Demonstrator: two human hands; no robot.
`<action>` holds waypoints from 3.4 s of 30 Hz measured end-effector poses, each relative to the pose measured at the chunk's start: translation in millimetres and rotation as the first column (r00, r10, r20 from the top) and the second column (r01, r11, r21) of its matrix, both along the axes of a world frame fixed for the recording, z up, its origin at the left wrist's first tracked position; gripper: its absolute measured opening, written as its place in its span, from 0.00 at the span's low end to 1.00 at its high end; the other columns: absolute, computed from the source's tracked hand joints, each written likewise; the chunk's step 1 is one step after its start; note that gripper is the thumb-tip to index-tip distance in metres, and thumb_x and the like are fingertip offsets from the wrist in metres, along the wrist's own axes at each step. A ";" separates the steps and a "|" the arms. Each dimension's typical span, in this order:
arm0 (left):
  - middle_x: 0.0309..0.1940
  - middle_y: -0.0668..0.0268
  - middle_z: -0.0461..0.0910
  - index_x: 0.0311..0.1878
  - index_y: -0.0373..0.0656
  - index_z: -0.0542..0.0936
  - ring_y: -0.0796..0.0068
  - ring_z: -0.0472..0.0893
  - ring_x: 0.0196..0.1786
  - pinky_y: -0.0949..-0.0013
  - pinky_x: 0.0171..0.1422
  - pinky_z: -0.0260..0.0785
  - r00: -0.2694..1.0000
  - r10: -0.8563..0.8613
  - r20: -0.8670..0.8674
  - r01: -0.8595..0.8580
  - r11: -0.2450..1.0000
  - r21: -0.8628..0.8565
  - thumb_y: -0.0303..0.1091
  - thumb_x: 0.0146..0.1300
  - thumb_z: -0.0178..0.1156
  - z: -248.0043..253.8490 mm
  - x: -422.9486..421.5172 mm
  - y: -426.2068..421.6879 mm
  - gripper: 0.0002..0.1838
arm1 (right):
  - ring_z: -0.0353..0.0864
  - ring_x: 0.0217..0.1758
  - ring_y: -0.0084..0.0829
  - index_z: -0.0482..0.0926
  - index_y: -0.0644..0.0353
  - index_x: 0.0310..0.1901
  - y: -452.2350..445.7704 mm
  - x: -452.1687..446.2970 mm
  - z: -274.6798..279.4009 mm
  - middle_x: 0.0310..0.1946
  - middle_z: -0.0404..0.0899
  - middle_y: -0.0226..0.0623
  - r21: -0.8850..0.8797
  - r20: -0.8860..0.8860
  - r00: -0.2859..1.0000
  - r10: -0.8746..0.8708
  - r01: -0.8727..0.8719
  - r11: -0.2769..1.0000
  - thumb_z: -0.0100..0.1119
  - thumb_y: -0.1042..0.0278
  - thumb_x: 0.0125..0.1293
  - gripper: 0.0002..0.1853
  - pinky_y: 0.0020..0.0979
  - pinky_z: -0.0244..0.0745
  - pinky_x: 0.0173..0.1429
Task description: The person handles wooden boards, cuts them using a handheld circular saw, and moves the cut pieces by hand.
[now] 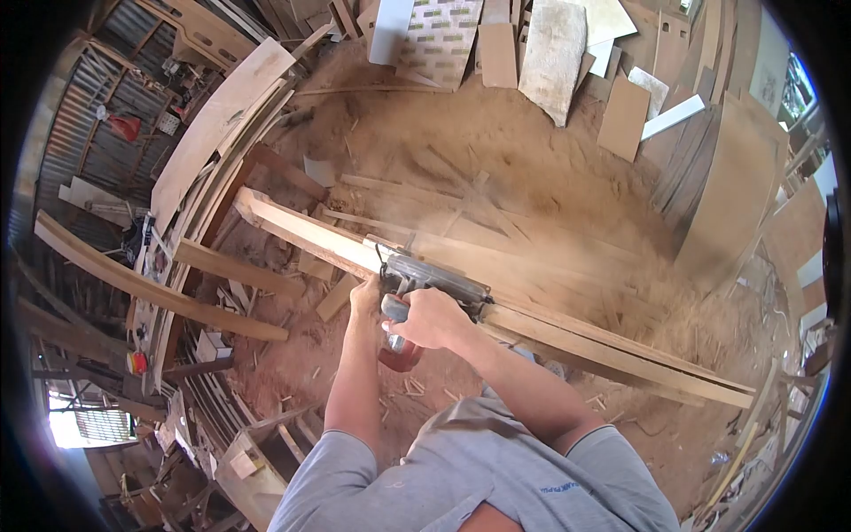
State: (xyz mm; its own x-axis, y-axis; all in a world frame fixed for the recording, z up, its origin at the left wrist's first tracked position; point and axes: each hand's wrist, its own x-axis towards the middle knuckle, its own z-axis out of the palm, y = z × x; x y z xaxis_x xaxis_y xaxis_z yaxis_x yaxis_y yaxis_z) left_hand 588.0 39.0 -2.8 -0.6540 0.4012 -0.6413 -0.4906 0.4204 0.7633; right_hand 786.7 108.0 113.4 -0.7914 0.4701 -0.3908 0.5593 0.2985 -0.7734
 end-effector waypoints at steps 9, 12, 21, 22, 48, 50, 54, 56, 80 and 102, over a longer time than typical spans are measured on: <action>0.45 0.52 0.90 0.49 0.24 0.87 0.59 0.92 0.42 0.58 0.43 0.88 1.000 -0.003 0.000 0.003 1.000 0.014 0.36 0.79 0.64 3.7 -23.6 3.2 0.18 | 0.92 0.48 0.56 0.90 0.67 0.49 4.4 -23.1 5.5 0.41 0.91 0.61 -0.009 -0.041 0.999 -0.004 0.004 1.000 0.72 0.40 0.64 0.32 0.51 0.87 0.58; 0.45 0.50 0.90 0.49 0.24 0.86 0.58 0.92 0.41 0.56 0.43 0.87 1.000 -0.025 -0.016 0.026 0.997 0.070 0.35 0.77 0.64 -9.9 -36.1 0.0 0.17 | 0.92 0.48 0.56 0.90 0.63 0.54 3.3 -32.5 -4.0 0.40 0.91 0.60 0.020 -0.042 0.999 0.001 0.000 1.000 0.71 0.39 0.65 0.32 0.51 0.86 0.58; 0.46 0.51 0.89 0.48 0.24 0.86 0.59 0.91 0.41 0.57 0.42 0.87 0.999 -0.034 -0.002 0.034 0.994 0.104 0.35 0.77 0.65 -28.8 -73.0 -2.5 0.17 | 0.93 0.46 0.54 0.90 0.60 0.59 8.5 -59.2 0.9 0.38 0.91 0.56 -0.017 -0.001 1.000 0.031 -0.031 0.999 0.71 0.39 0.66 0.32 0.49 0.87 0.57; 0.46 0.52 0.89 0.48 0.24 0.86 0.60 0.91 0.41 0.57 0.42 0.86 0.997 -0.068 -0.028 0.070 0.994 0.087 0.35 0.77 0.66 -32.9 -78.7 -4.2 0.17 | 0.93 0.46 0.54 0.90 0.61 0.59 8.4 -63.0 -1.4 0.39 0.91 0.56 -0.015 -0.002 0.999 0.033 -0.033 0.999 0.71 0.39 0.66 0.33 0.49 0.87 0.57; 0.44 0.55 0.89 0.49 0.25 0.87 0.64 0.90 0.42 0.58 0.44 0.85 0.992 -0.099 -0.083 0.102 0.994 0.036 0.39 0.81 0.64 -25.2 -144.1 -3.5 0.19 | 0.92 0.44 0.56 0.91 0.67 0.45 8.2 -128.7 4.1 0.37 0.91 0.58 -0.039 -0.040 0.999 -0.031 0.030 0.999 0.71 0.40 0.64 0.30 0.51 0.87 0.55; 0.45 0.54 0.89 0.49 0.25 0.87 0.63 0.90 0.42 0.58 0.44 0.86 0.991 -0.100 -0.088 0.105 0.993 0.055 0.38 0.81 0.64 -24.9 -147.6 -3.5 0.19 | 0.92 0.44 0.56 0.91 0.67 0.45 8.7 -133.4 5.7 0.37 0.91 0.59 -0.055 -0.028 0.999 -0.023 0.021 0.998 0.72 0.40 0.64 0.30 0.51 0.87 0.55; 0.46 0.53 0.90 0.50 0.24 0.87 0.63 0.91 0.42 0.58 0.45 0.86 0.995 -0.073 -0.060 0.074 0.997 0.016 0.36 0.81 0.64 -25.6 -160.1 -0.9 0.18 | 0.92 0.44 0.57 0.91 0.67 0.46 8.6 -145.7 3.1 0.38 0.91 0.59 -0.054 -0.030 0.999 -0.022 0.020 0.998 0.72 0.40 0.64 0.31 0.51 0.87 0.56; 0.46 0.53 0.90 0.50 0.24 0.87 0.63 0.91 0.42 0.59 0.45 0.86 0.988 -0.113 -0.105 0.115 0.993 0.008 0.36 0.81 0.63 -30.4 -168.8 -1.6 0.18 | 0.92 0.45 0.57 0.91 0.68 0.46 8.5 -151.4 1.8 0.38 0.91 0.59 -0.053 -0.029 0.999 -0.020 0.019 0.998 0.72 0.40 0.64 0.31 0.51 0.86 0.56; 0.43 0.56 0.90 0.48 0.24 0.87 0.66 0.90 0.40 0.62 0.45 0.84 0.999 -0.031 -0.032 0.033 0.998 0.045 0.37 0.81 0.61 -34.9 -222.3 -3.2 0.19 | 0.92 0.50 0.58 0.88 0.72 0.46 7.3 -210.0 4.9 0.43 0.90 0.61 -0.049 0.013 1.000 0.023 -0.023 0.999 0.69 0.40 0.68 0.32 0.52 0.86 0.58; 0.42 0.57 0.90 0.45 0.25 0.89 0.67 0.90 0.40 0.62 0.44 0.84 0.997 -0.060 -0.043 0.062 0.997 0.037 0.38 0.81 0.63 -53.3 -281.8 -7.8 0.19 | 0.91 0.52 0.58 0.88 0.69 0.51 8.2 -257.2 -0.6 0.46 0.90 0.61 -0.100 -0.007 1.000 0.028 -0.028 0.995 0.68 0.41 0.70 0.31 0.53 0.86 0.59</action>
State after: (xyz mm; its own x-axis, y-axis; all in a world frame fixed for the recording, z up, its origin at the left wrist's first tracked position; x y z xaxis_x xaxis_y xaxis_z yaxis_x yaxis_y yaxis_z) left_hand 306.2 31.2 -56.1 -0.6533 0.4645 -0.5978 -0.4326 0.4190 0.7983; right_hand 529.5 116.2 112.8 -0.8062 0.4062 -0.4301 0.5470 0.2347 -0.8036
